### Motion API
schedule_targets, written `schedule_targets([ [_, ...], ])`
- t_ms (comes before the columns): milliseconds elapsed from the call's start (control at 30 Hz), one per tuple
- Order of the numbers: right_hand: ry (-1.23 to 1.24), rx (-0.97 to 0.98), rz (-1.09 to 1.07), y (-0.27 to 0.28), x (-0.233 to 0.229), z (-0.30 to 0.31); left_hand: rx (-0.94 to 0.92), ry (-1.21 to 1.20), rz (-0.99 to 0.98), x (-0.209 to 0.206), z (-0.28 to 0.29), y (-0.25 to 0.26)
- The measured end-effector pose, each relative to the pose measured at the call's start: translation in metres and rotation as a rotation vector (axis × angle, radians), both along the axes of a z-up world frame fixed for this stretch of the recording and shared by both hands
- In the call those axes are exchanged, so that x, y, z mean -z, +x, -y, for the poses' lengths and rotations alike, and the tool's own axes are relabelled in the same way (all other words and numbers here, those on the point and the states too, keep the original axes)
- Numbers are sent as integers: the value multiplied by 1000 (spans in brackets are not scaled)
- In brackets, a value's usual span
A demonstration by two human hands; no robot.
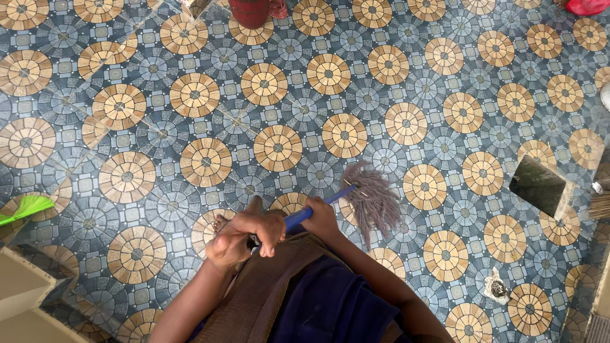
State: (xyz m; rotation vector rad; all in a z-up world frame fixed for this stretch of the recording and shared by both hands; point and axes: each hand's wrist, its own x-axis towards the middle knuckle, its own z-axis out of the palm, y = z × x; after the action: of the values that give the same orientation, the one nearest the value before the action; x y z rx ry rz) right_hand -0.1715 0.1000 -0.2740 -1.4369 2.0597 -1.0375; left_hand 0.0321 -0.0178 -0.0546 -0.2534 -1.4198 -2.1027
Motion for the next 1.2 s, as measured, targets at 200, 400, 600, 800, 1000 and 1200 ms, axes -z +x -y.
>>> schedule_targets([
  [200,-59,-214,159,32,-44,53,-73,-415,60,-45,-8,25],
  [400,-350,-362,217,41,-29,83,-301,-572,228,-7,-23,14],
  [600,-188,-384,158,14,41,96,-472,-957,553,40,-38,1],
  [800,83,-200,-8,-12,69,100,-235,-770,649,81,-26,-15],
  [1000,68,-5,-120,-42,68,66,-85,-646,600,108,-22,-31],
  [1200,172,177,-148,-64,69,4,109,-656,738,116,-26,-59],
])
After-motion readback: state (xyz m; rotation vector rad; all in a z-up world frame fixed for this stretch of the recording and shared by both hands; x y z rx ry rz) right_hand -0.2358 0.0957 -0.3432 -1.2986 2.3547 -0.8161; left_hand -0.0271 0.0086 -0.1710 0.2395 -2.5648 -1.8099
